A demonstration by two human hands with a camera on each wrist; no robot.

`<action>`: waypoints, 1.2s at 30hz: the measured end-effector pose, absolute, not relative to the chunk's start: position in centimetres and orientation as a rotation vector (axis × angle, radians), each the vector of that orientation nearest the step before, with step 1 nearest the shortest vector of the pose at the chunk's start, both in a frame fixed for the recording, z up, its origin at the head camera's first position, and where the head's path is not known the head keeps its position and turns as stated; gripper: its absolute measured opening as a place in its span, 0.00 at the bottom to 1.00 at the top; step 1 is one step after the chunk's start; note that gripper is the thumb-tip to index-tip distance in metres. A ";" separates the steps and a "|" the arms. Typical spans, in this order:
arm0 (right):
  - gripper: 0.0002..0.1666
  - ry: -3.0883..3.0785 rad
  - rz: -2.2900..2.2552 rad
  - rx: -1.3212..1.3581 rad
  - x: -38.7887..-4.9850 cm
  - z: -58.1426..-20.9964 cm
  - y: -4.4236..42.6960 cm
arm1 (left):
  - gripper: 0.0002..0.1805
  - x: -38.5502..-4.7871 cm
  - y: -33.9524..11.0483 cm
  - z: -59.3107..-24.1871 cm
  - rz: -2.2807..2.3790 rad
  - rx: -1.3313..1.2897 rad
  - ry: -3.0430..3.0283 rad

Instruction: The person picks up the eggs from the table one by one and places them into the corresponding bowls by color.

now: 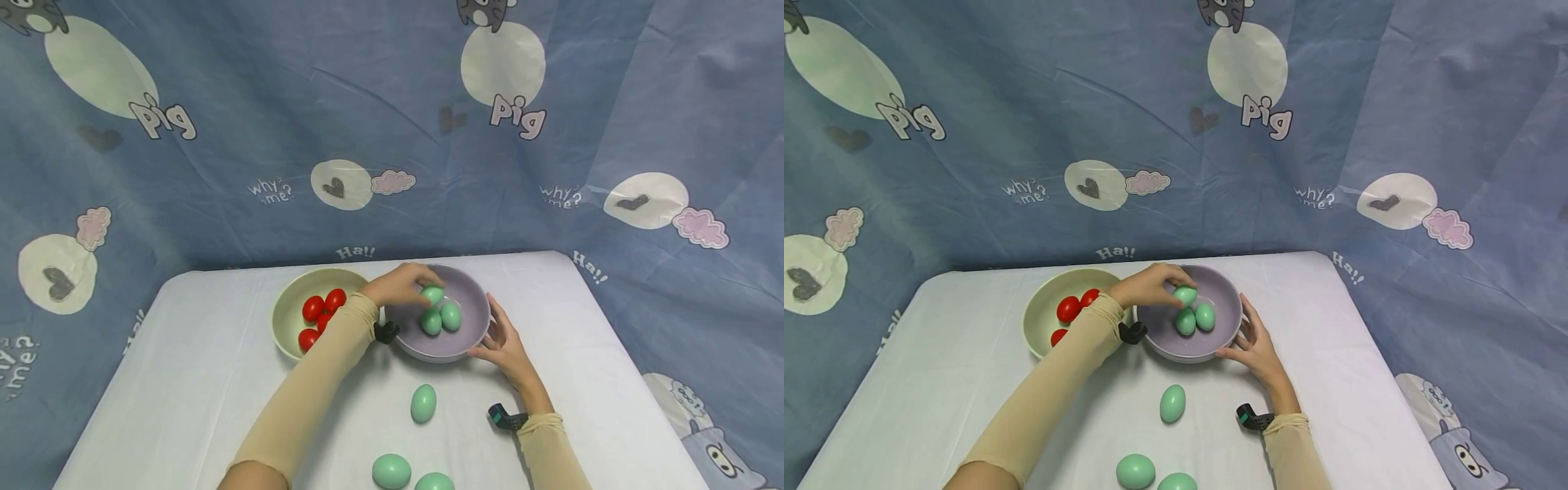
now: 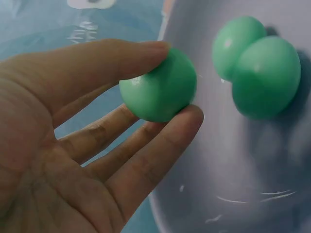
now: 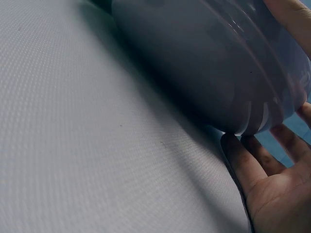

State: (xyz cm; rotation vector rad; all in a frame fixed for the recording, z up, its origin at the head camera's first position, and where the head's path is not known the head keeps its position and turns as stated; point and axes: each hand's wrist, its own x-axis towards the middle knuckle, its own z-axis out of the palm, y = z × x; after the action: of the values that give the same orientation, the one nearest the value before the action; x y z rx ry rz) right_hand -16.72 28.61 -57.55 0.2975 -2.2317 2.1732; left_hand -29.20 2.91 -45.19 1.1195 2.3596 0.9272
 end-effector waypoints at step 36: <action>0.70 -2.264 2.149 0.286 -16.7 -57.5 28.7 | 0.28 -30.8 7.9 -47.4 0.632 0.903 2.393</action>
State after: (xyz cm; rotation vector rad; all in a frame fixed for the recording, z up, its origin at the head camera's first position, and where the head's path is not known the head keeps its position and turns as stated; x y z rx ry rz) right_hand -16.74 28.65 -57.54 0.2864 -2.2638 2.1494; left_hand -30.76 7.89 -47.44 0.9031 2.3935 0.6320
